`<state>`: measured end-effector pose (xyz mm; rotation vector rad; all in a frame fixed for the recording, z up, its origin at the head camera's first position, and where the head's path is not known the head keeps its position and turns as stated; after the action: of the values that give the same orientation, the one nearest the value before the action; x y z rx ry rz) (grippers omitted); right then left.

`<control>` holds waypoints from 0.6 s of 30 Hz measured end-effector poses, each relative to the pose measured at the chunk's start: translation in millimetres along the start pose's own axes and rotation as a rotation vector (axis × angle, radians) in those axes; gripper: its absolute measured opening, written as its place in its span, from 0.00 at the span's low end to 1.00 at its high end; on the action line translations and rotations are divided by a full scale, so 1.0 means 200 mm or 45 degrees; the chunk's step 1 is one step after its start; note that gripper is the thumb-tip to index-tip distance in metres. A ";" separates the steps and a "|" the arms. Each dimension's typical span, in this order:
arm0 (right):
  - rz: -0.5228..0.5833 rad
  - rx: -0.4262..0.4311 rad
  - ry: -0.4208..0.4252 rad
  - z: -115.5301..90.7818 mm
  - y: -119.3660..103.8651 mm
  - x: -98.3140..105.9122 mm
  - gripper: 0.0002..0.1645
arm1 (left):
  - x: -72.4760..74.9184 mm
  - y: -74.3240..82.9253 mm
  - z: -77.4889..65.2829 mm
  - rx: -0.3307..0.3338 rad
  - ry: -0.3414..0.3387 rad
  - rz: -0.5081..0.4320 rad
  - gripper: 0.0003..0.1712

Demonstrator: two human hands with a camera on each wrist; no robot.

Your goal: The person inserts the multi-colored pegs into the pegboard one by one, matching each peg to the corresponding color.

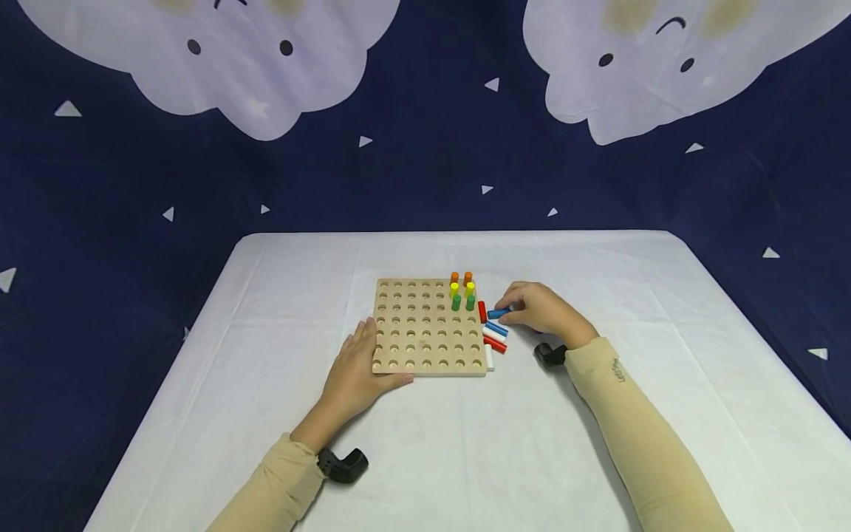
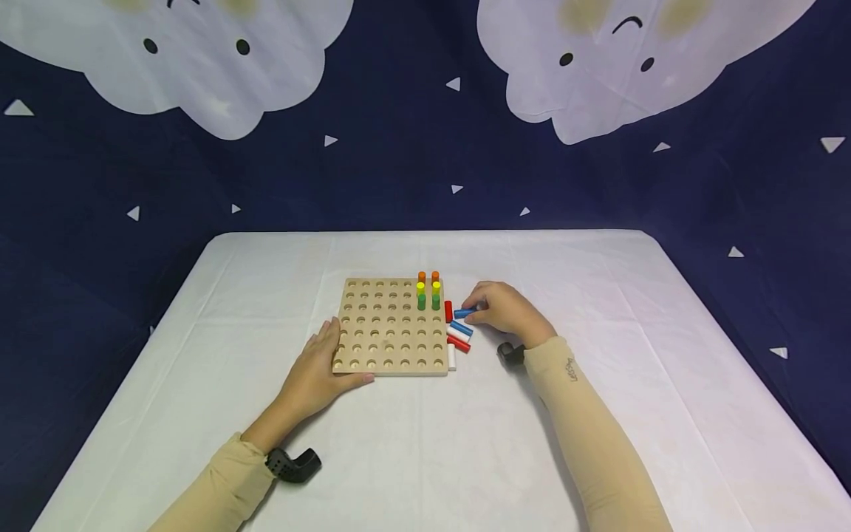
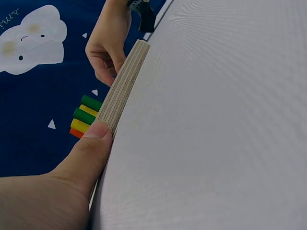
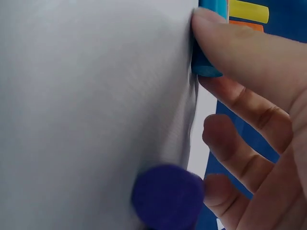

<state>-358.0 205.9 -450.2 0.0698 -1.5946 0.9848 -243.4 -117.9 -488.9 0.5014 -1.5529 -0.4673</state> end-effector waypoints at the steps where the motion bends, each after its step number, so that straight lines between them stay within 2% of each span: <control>1: 0.006 -0.003 0.004 0.00 0.00 0.00 0.11 | 0.00 0.00 0.00 0.000 0.000 0.001 0.74; 9: 0.037 -0.030 0.026 0.00 0.01 -0.01 0.09 | 0.01 0.00 0.00 0.001 0.003 0.004 0.74; 18: 0.037 -0.029 -0.001 -0.01 0.00 -0.01 0.10 | 0.01 0.01 -0.01 0.007 -0.006 0.004 0.74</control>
<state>-356.4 206.1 -452.4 0.0317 -1.6109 0.9888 -242.4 -117.5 -487.2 0.5027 -1.5596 -0.4620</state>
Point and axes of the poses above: each hand's wrist, its own z-axis towards the middle knuckle, its own x-axis out of the back of the hand, y = z × x, the point moved 3 cm from there along z, towards the middle knuckle, and after that the axes turned 12 degrees about x, right-handed, at the moved point
